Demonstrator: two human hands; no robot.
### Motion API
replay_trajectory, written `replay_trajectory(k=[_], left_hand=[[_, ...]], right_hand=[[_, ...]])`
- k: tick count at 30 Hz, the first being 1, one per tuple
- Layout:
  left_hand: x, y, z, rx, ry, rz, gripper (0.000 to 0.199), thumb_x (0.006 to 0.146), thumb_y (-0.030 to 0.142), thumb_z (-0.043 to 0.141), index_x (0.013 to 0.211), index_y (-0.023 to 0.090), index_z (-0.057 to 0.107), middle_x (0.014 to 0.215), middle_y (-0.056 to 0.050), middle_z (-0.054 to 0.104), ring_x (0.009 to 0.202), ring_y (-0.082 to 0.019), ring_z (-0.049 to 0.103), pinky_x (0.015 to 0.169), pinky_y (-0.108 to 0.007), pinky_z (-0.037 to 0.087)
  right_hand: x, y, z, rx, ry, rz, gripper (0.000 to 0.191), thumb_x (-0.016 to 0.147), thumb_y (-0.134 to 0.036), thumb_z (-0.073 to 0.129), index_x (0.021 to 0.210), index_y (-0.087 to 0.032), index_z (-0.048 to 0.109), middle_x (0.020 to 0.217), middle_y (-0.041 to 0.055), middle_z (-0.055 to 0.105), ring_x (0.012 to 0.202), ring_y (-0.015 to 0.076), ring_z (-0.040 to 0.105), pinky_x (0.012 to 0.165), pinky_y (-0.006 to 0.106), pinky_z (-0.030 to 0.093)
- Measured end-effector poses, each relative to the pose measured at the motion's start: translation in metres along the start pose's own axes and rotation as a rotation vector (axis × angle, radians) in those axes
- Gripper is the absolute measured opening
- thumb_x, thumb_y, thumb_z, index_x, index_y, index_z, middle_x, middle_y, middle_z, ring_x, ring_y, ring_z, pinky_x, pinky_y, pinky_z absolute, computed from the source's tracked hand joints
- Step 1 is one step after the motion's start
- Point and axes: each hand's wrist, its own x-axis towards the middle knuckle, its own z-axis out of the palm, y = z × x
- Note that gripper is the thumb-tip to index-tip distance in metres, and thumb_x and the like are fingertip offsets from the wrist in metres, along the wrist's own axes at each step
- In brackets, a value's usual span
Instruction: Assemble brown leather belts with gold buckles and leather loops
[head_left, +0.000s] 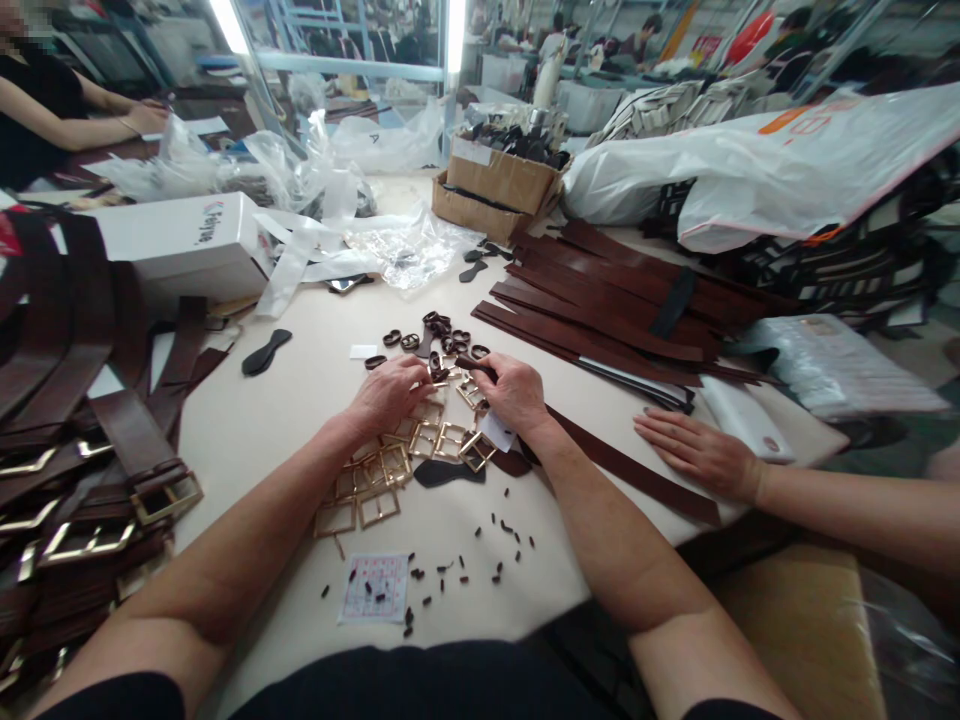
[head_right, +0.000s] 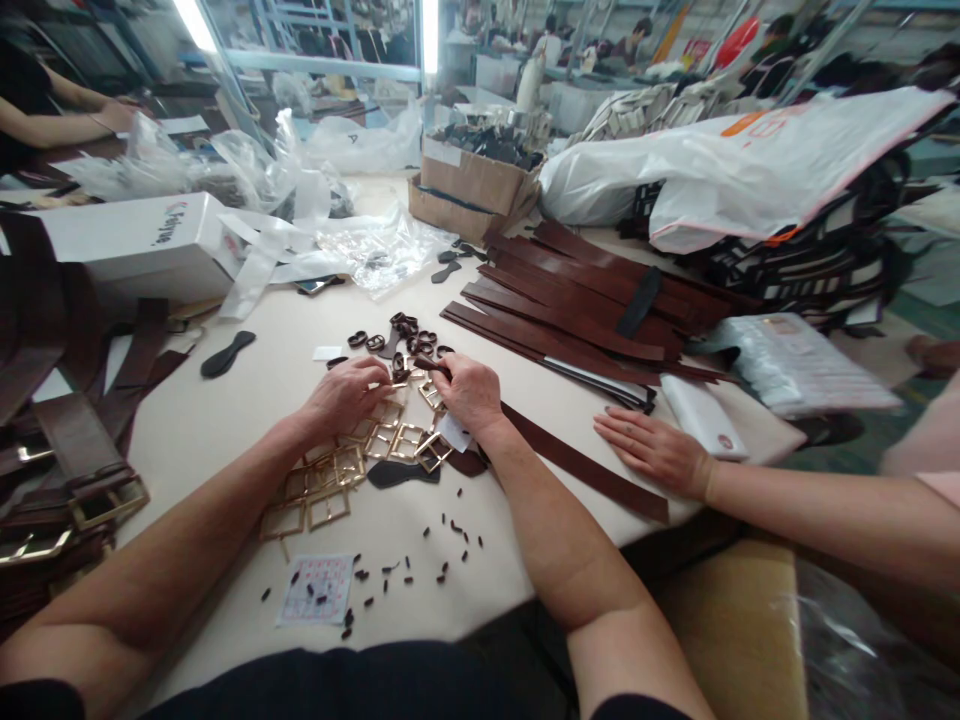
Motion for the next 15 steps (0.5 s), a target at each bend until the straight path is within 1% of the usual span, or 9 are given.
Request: replay_trajectory(k=[3,5,7,9,11,12,15], left_hand=[[-0.001,0.002,-0.003,-0.147,0.100,-0.109,0.022,0.089,0.032,0.056,0.075,0.018,0.066,0.078,-0.004,0.063,0.069,-0.016,0.055,0.069,-0.029,0.043],[-0.001,0.005,-0.004,-0.295,0.139,-0.227,0.026,0.086,0.038,0.059,0.072,0.018,0.066,0.067,-0.001,0.059,0.060,-0.014,0.050,0.060,-0.026,0.040],[0.000,0.010,-0.004,-0.514,0.151,-0.364,0.032,0.081,0.047,0.064,0.072,0.017,0.067,0.061,0.000,0.057,0.054,-0.013,0.048,0.054,-0.025,0.038],[0.001,0.018,-0.004,-0.757,0.139,-0.463,0.038,0.074,0.053,0.070,0.074,0.015,0.068,0.063,-0.001,0.060,0.055,-0.013,0.051,0.054,-0.024,0.041],[0.003,0.025,-0.003,-0.940,0.125,-0.517,0.042,0.070,0.056,0.075,0.076,0.014,0.068,0.065,-0.002,0.061,0.057,-0.013,0.054,0.055,-0.024,0.044],[0.004,0.028,-0.002,-0.997,0.120,-0.534,0.043,0.068,0.056,0.076,0.076,0.014,0.068,0.064,-0.002,0.061,0.056,-0.012,0.054,0.055,-0.023,0.045],[0.007,0.030,0.000,-1.061,0.152,-0.558,0.045,0.066,0.056,0.079,0.074,0.013,0.068,0.061,-0.001,0.059,0.054,-0.011,0.051,0.053,-0.022,0.044]], right_hand=[[0.000,0.000,-0.002,0.021,0.025,0.008,0.015,0.088,-0.031,0.060,0.093,-0.023,0.071,0.090,0.0033,0.073,0.083,0.0198,0.066,0.070,0.028,0.043],[0.000,0.001,-0.003,0.028,0.029,0.004,0.014,0.088,-0.030,0.060,0.094,-0.023,0.071,0.090,0.0033,0.073,0.083,0.0195,0.066,0.070,0.027,0.043],[0.000,0.000,-0.003,0.030,0.019,-0.001,0.014,0.088,-0.028,0.060,0.094,-0.023,0.071,0.091,0.0036,0.073,0.084,0.0193,0.066,0.071,0.027,0.044],[0.000,-0.002,-0.002,0.029,0.002,-0.005,0.013,0.088,-0.027,0.060,0.095,-0.022,0.071,0.092,0.0040,0.073,0.085,0.0194,0.066,0.072,0.028,0.044],[-0.001,-0.005,-0.001,0.038,-0.016,-0.025,0.013,0.088,-0.027,0.061,0.094,-0.022,0.071,0.091,0.0039,0.073,0.085,0.0194,0.066,0.073,0.028,0.044],[-0.002,-0.006,-0.001,0.049,-0.025,-0.042,0.012,0.087,-0.027,0.062,0.094,-0.022,0.071,0.091,0.0036,0.073,0.085,0.0192,0.066,0.073,0.027,0.044],[-0.004,-0.012,-0.002,0.102,-0.031,-0.091,0.010,0.086,-0.025,0.064,0.093,-0.022,0.070,0.090,0.0024,0.073,0.085,0.0182,0.066,0.074,0.026,0.045]])
